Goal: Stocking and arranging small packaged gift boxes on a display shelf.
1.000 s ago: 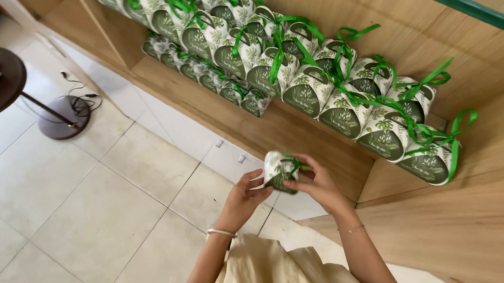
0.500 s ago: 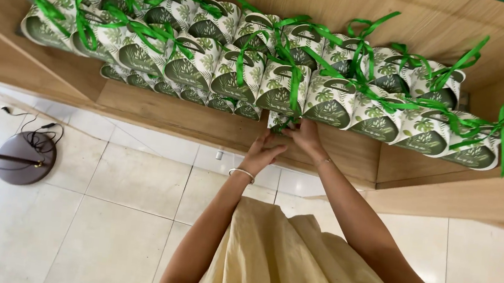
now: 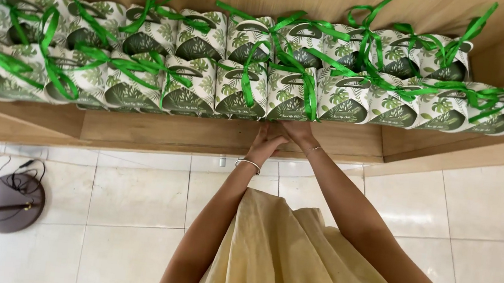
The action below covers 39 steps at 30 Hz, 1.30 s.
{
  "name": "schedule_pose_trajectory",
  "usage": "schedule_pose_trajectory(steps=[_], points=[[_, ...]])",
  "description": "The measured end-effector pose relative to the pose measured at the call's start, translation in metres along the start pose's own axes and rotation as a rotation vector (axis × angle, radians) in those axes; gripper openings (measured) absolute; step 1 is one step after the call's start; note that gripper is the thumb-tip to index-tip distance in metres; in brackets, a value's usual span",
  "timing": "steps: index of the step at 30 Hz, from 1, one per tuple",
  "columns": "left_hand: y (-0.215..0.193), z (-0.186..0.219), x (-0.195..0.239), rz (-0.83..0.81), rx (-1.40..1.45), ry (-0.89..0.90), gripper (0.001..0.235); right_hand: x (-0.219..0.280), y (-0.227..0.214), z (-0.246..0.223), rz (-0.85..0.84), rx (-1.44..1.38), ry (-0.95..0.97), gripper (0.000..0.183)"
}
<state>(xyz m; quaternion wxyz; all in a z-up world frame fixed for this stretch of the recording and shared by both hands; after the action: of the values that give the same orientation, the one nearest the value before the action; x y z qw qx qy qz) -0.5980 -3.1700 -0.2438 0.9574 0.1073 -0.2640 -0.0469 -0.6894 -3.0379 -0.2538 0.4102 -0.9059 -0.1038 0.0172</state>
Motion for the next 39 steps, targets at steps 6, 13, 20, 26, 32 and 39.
schedule_pose_trajectory(steps=[6,13,20,26,32,39], points=[[-0.01,0.01,0.006,-0.051,-0.017,-0.039,0.095,-0.009,0.033,0.05,0.022,-0.074,0.133,0.043],[-0.02,-0.032,0.006,-0.106,0.04,-0.071,0.076,0.045,0.039,0.069,0.081,-0.435,0.175,0.064],[0.011,-0.053,0.076,-0.329,-0.179,-0.259,0.041,0.203,-0.094,-0.031,0.446,-0.578,0.327,0.042],[0.099,-0.031,0.131,-0.475,-0.173,-0.363,0.043,0.332,-0.134,0.011,0.464,-0.79,0.738,0.026],[0.23,-0.033,0.164,-0.67,-0.098,-0.344,0.041,0.467,-0.216,0.048,0.676,-0.895,0.887,0.025],[0.392,-0.066,0.22,-0.793,-0.038,-0.354,0.042,0.628,-0.304,0.097,1.008,-0.972,0.957,0.023]])
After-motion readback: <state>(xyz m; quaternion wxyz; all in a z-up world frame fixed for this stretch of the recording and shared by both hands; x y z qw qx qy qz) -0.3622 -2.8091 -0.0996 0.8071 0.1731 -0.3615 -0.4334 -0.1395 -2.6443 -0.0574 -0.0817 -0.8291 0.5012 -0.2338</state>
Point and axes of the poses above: each hand's wrist, its own x-axis away from the middle knuckle, its own y-axis out of the palm, z = x × y, the point moved 5 cm from there along -x, towards the middle knuckle
